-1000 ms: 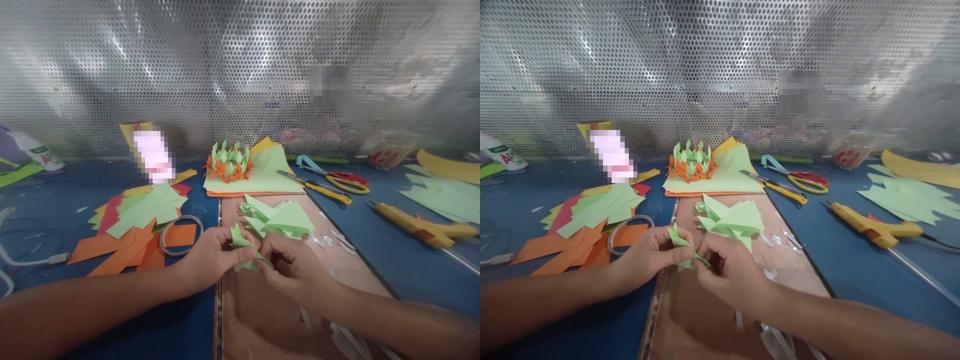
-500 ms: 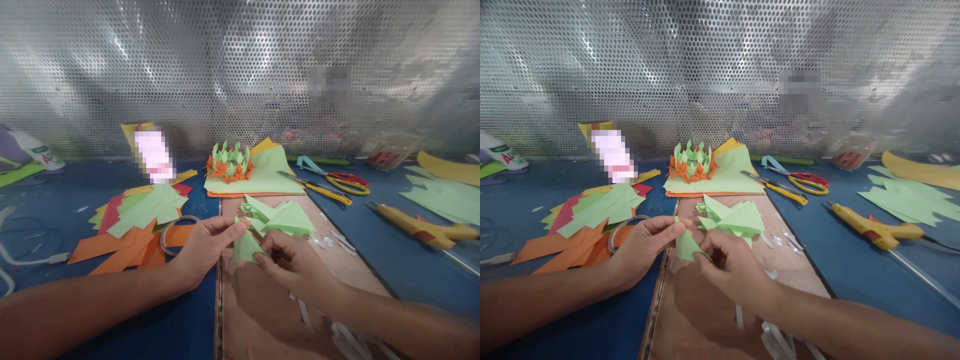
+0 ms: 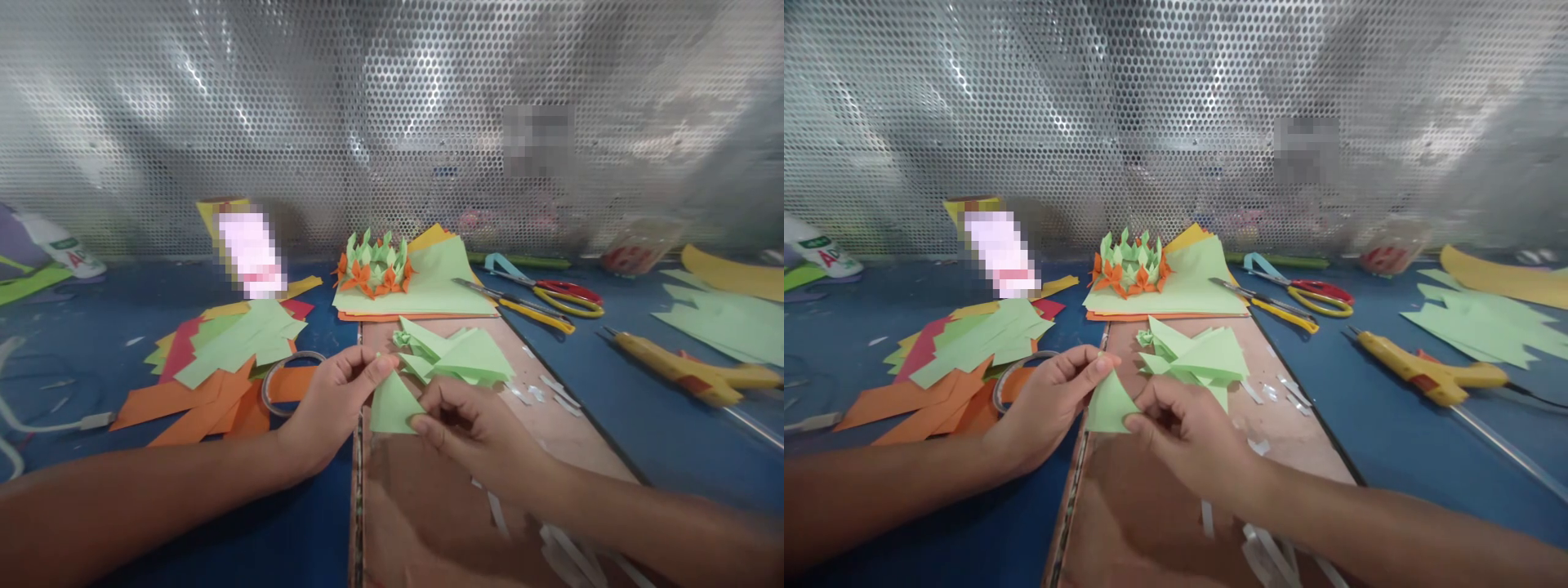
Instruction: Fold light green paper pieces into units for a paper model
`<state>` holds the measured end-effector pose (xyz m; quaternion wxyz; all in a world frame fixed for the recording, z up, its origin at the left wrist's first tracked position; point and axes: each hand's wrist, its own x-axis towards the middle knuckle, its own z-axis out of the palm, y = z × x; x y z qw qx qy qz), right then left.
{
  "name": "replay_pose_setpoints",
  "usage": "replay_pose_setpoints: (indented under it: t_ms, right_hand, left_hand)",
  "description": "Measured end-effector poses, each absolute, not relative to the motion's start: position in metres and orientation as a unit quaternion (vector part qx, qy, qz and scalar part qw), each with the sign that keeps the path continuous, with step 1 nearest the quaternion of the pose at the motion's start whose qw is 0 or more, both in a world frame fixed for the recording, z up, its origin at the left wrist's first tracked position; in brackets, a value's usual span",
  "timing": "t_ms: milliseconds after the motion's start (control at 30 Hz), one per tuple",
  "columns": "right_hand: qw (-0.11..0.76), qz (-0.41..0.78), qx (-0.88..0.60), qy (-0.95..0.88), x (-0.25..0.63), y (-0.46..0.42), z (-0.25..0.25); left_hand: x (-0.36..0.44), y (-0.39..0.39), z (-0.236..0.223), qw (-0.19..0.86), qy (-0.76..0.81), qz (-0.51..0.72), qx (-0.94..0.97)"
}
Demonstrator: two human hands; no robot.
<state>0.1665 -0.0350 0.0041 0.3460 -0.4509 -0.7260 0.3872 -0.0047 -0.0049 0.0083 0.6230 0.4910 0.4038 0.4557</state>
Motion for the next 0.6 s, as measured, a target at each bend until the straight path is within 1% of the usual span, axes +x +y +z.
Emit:
replay_pose_setpoints:
  t_ms: [133,233,333,433,500,600]
  right_hand:
    - [0.350,0.410,-0.441,-0.718,0.1644,-0.0365,0.0049]
    - [0.351,0.449,-0.436,-0.697,0.1633,-0.0386,0.0049]
    - [0.359,0.482,-0.448,-0.662,0.1639,-0.0387,0.0043]
    - [0.382,0.481,-0.465,-0.638,0.1660,-0.0364,0.0031]
    - [0.393,0.482,-0.466,-0.629,0.1674,-0.0348,0.0024]
    - [0.392,0.481,-0.462,-0.633,0.1683,-0.0339,0.0022]
  left_hand:
    - [-0.0034,-0.0095,0.0105,0.565,0.423,0.463,0.536]
    - [-0.0039,-0.0104,0.0110,0.533,0.421,0.466,0.566]
    - [-0.0051,-0.0088,0.0105,0.581,0.397,0.449,0.550]
    - [-0.0058,-0.0073,0.0111,0.639,0.356,0.436,0.525]
    - [-0.0056,-0.0073,0.0122,0.640,0.354,0.422,0.537]
    - [-0.0051,-0.0078,0.0134,0.608,0.369,0.417,0.565]
